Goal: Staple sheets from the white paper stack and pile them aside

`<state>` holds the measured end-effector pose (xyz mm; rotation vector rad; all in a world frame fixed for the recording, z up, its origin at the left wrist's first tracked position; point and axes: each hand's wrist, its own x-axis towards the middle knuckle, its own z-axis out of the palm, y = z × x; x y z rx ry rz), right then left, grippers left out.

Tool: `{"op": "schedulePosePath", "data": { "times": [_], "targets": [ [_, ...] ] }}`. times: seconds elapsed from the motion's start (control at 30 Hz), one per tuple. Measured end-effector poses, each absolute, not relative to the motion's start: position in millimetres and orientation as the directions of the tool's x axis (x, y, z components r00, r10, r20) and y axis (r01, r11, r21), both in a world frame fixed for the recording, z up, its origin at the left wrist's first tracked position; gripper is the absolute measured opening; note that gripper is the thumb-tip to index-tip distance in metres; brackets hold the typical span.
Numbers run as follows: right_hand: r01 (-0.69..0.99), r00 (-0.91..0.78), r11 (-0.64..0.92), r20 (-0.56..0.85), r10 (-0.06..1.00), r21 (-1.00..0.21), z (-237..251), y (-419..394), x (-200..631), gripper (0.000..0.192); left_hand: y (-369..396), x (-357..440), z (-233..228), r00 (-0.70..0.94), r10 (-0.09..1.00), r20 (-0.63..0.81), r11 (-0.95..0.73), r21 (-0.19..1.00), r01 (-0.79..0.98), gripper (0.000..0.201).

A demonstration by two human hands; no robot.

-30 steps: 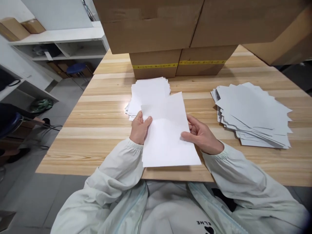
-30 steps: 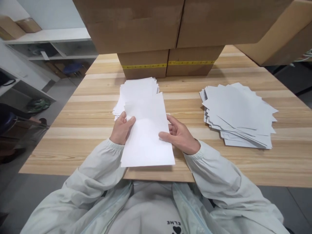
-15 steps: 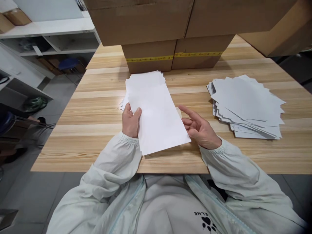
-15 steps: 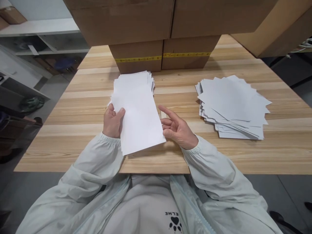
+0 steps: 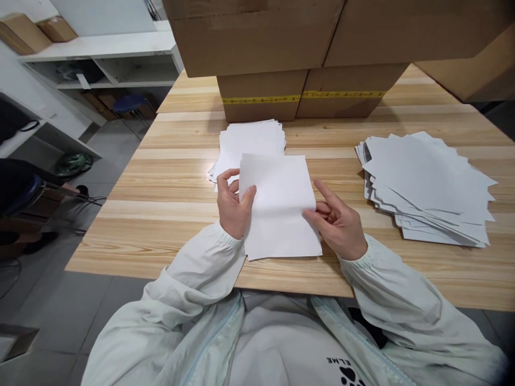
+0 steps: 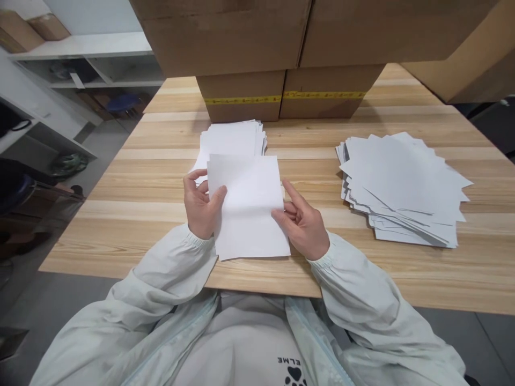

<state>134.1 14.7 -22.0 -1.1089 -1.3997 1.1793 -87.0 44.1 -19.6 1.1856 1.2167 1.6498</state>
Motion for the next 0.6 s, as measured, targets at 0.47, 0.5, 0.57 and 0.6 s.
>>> {"op": "schedulePosePath", "data": {
  "times": [0.47, 0.5, 0.57, 0.6],
  "targets": [
    [0.087, -0.083, 0.120, 0.113, 0.990, -0.989, -17, 15, 133, 0.077, 34, -79, -18, -0.320, 0.882, 0.345, -0.368, 0.930, -0.014, 0.046],
    [0.086, -0.083, 0.118, 0.110, 0.990, -0.989, -16, 15, 133, 0.077, 34, -79, -18, -0.325, 0.880, 0.345, -0.369, 0.929, -0.012, 0.048],
    [0.083, -0.083, 0.117, 0.110, 0.990, -0.990, -15, 15, 133, 0.075, 35, -79, -20, -0.322, 0.885, 0.337, -0.359, 0.933, -0.009, 0.049],
    [0.080, -0.087, 0.116, 0.109, 0.990, -0.990, -15, 14, 133, 0.074, 37, -80, -22, -0.321, 0.888, 0.330, -0.351, 0.936, -0.006, 0.047]
  ]
}}
